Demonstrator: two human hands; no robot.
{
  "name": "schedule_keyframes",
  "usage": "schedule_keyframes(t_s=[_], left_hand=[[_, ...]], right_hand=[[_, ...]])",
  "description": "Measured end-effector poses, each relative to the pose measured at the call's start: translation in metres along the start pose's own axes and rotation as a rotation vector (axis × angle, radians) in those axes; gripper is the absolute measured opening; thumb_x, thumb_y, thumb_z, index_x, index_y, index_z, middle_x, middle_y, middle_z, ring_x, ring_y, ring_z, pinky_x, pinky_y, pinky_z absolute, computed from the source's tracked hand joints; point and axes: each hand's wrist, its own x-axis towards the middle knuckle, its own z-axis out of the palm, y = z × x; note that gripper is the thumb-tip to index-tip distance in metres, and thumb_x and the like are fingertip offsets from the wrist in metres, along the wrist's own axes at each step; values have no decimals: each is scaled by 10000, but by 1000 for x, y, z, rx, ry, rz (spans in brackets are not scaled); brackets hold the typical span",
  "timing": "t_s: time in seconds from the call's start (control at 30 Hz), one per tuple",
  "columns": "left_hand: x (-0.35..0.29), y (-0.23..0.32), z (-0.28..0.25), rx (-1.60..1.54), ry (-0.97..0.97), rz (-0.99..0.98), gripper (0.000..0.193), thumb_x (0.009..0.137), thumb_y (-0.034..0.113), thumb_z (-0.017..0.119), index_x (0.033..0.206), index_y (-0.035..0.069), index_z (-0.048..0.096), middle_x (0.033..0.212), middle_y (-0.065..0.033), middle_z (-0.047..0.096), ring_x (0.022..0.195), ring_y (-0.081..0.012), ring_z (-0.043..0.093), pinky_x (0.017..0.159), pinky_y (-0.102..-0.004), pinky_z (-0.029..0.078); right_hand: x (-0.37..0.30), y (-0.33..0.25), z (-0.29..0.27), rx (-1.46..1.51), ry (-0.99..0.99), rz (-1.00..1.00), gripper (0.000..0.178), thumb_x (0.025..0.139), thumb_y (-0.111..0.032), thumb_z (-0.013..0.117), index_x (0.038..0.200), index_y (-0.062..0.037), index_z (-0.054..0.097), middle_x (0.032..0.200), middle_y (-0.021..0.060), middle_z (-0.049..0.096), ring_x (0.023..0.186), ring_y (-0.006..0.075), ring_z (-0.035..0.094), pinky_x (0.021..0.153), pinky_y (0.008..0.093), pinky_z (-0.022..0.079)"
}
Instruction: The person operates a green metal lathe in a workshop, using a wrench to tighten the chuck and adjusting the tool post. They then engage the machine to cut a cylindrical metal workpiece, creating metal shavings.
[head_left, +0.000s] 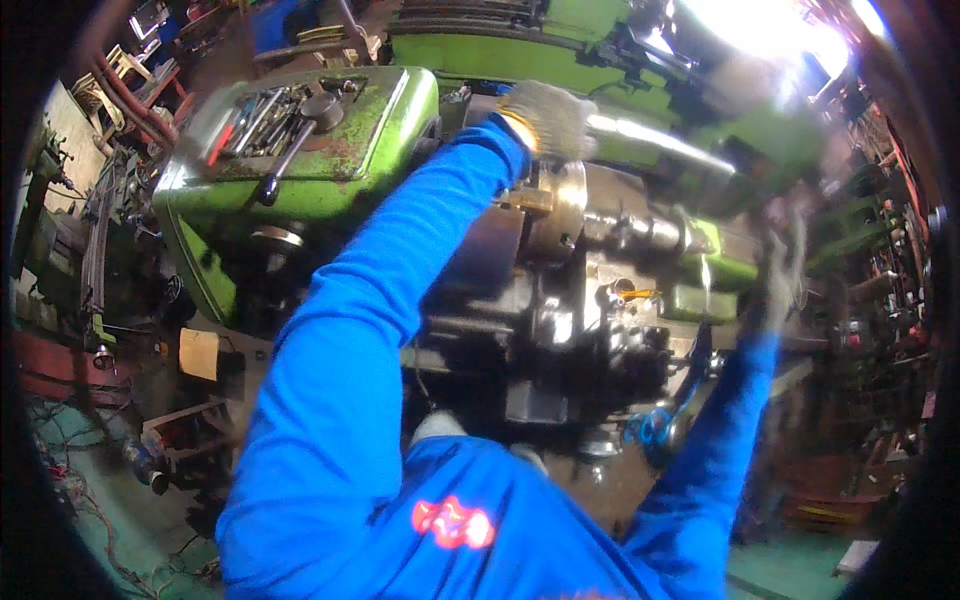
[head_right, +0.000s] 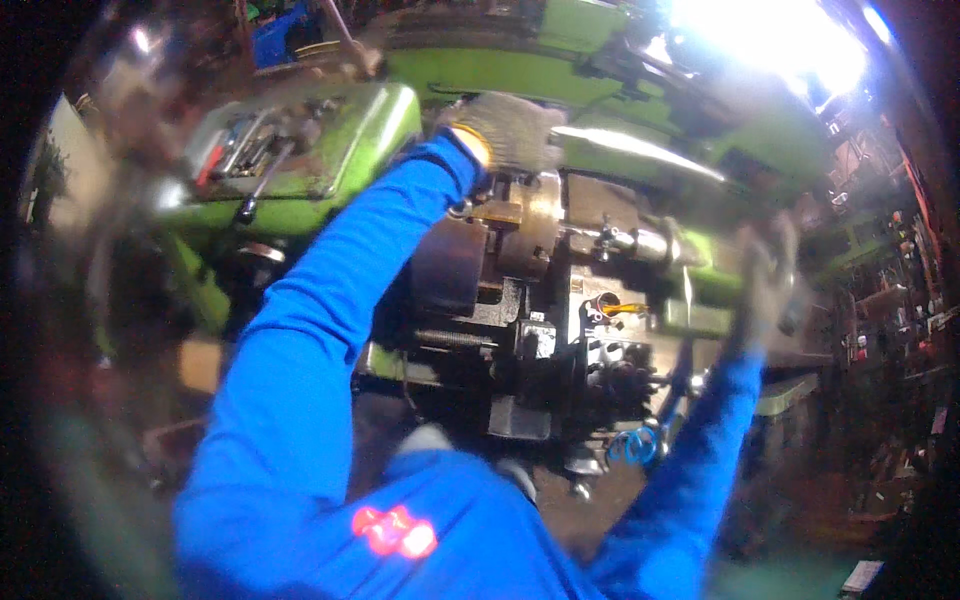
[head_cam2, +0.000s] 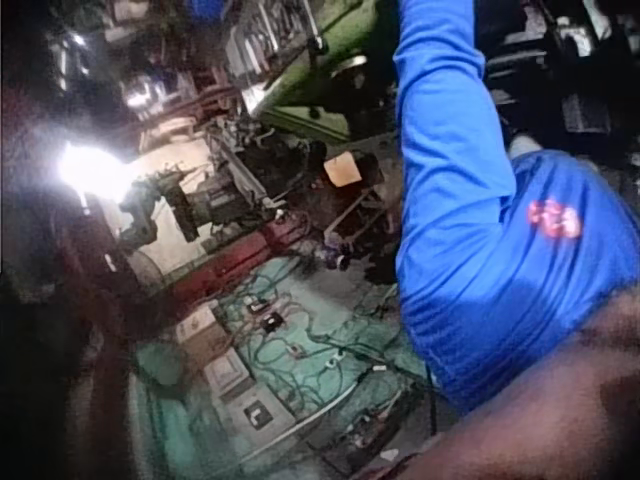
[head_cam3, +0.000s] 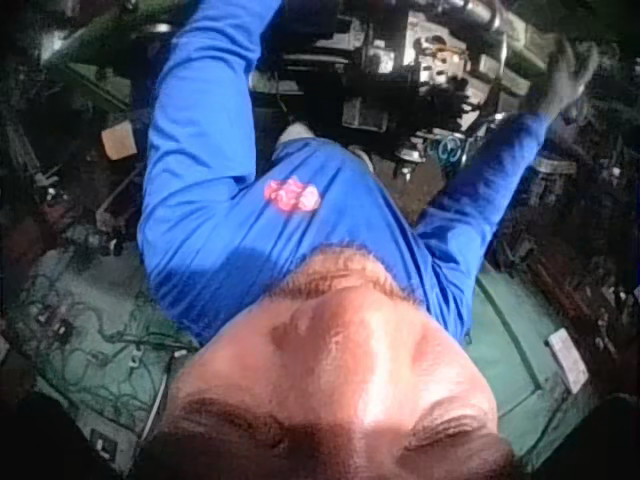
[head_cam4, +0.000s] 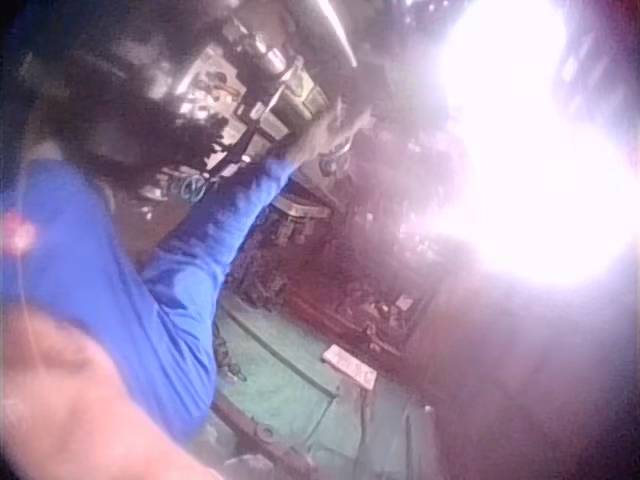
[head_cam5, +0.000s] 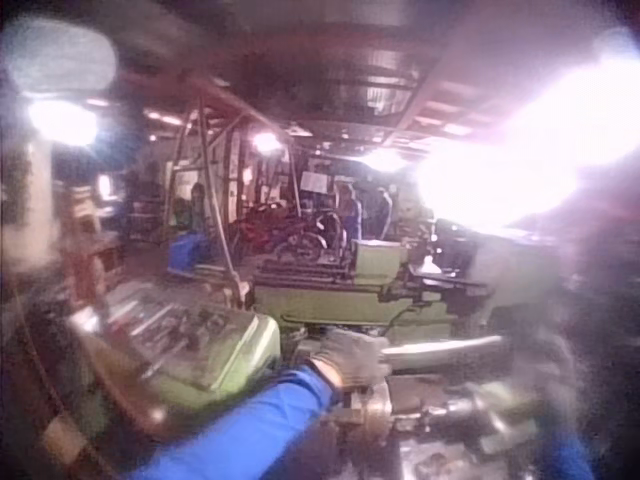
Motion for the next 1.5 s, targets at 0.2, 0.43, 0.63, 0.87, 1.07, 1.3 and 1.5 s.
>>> schedule_keyframes(t_s=[0.2,0.43,0.63,0.87,1.07,1.3,1.5], left_hand=[[39,23,5,-84,-208,-195,425,840,451,627,1105,145,756,1117,-157,726,1022,-357,694,884,-491,539],[40,14,-2,-187,-187,-254,511,816,547,661,1131,154,755,1075,-106,747,1003,-335,692,924,-456,518],[-39,53,-5,-1061,329,-394,315,878,331,717,1052,69,741,905,-95,735,808,-208,688,739,-335,532],[-184,107,-54,-1741,750,-613,129,950,128,634,1045,61,577,698,-39,548,587,-146,550,573,-308,533],[-318,52,-38,-1383,1054,-812,161,911,83,683,1046,78,594,887,-52,601,759,-187,631,679,-412,602],[-493,-39,44,-1290,1264,-1763,125,887,195,746,910,160,628,818,8,588,639,-119,533,590,-313,486],[-596,-43,155,-1465,1394,-1941,128,911,176,719,946,120,609,754,5,529,631,-126,509,559,-304,480]], right_hand=[[-164,-18,-160,722,98,516,890,945,-629,484,1619,-240,51,1646,226,100,1329,505,424,1045,615,444],[-273,115,-295,754,630,773,714,996,-564,451,1506,-77,336,1513,237,390,1338,431,430,1133,567,344],[-332,201,-317,683,780,1067,708,973,-574,497,1407,-15,474,1443,211,490,1293,395,476,1076,544,401],[-391,340,-365,2091,-234,1108,879,911,-702,486,1496,-51,406,1539,209,404,1344,517,418,1069,665,388],[-387,300,-326,1206,310,1177,811,928,-651,498,1446,-28,469,1424,217,519,1225,487,528,1045,573,440],[-420,179,-284,609,377,1293,757,933,-616,527,1416,-34,497,1363,188,545,1180,428,539,1011,533,451],[-446,125,-261,439,312,1385,711,937,-586,552,1390,-39,521,1310,164,566,1142,377,549,981,499,460]])
